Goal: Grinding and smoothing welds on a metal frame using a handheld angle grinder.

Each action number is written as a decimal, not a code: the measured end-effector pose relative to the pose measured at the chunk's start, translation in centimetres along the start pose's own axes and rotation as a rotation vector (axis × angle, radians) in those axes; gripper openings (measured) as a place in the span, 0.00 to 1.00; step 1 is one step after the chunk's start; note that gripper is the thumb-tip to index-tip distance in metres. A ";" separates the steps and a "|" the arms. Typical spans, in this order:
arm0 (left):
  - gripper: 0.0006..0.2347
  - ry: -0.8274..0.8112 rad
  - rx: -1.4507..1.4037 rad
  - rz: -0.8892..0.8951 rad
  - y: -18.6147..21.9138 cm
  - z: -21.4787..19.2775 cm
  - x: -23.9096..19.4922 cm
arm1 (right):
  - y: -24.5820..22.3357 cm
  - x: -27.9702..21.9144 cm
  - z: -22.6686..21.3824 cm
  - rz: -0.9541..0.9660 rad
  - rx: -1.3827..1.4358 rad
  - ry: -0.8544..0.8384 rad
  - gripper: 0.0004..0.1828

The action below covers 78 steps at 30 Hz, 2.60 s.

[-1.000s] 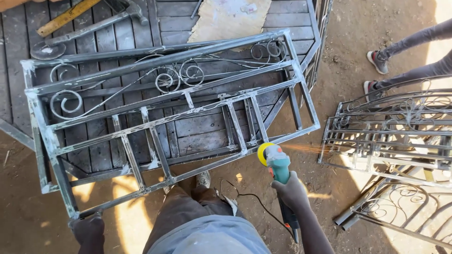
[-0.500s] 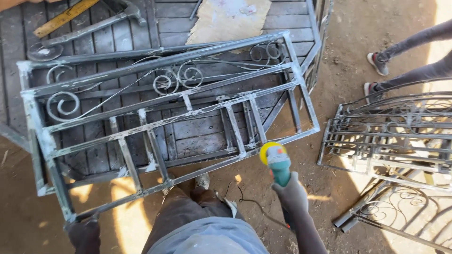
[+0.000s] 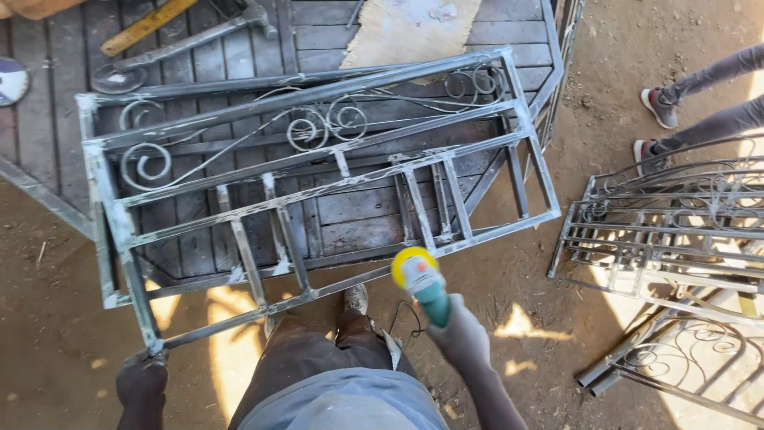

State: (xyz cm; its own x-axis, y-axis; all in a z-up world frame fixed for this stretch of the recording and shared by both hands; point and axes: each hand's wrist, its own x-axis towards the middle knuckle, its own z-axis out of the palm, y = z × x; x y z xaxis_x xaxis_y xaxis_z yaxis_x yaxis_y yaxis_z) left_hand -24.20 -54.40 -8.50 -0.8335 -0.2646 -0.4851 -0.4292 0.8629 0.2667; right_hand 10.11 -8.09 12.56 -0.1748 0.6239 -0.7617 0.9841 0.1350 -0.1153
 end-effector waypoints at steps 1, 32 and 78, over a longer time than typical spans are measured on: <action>0.15 -0.015 -0.034 0.037 -0.6 -0.3 0.2 | 1.5 1.2 1.1 0.032 0.052 0.096 0.23; 0.12 -0.341 -0.236 -0.048 -17.9 -13.2 8.1 | -21.9 -17.1 25.7 -0.059 -0.020 0.040 0.24; 0.11 -0.464 -0.317 0.042 3.9 -6.5 0.7 | -59.5 2.8 11.6 -0.847 -0.504 0.162 0.27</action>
State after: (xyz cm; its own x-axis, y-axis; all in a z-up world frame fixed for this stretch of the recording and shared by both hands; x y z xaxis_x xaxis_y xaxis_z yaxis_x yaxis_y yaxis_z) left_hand -28.73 -54.06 -2.38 -0.6423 0.0462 -0.7650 -0.5421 0.6782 0.4961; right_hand -48.58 -23.31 9.90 -0.8517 0.2631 -0.4531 0.4115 0.8712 -0.2676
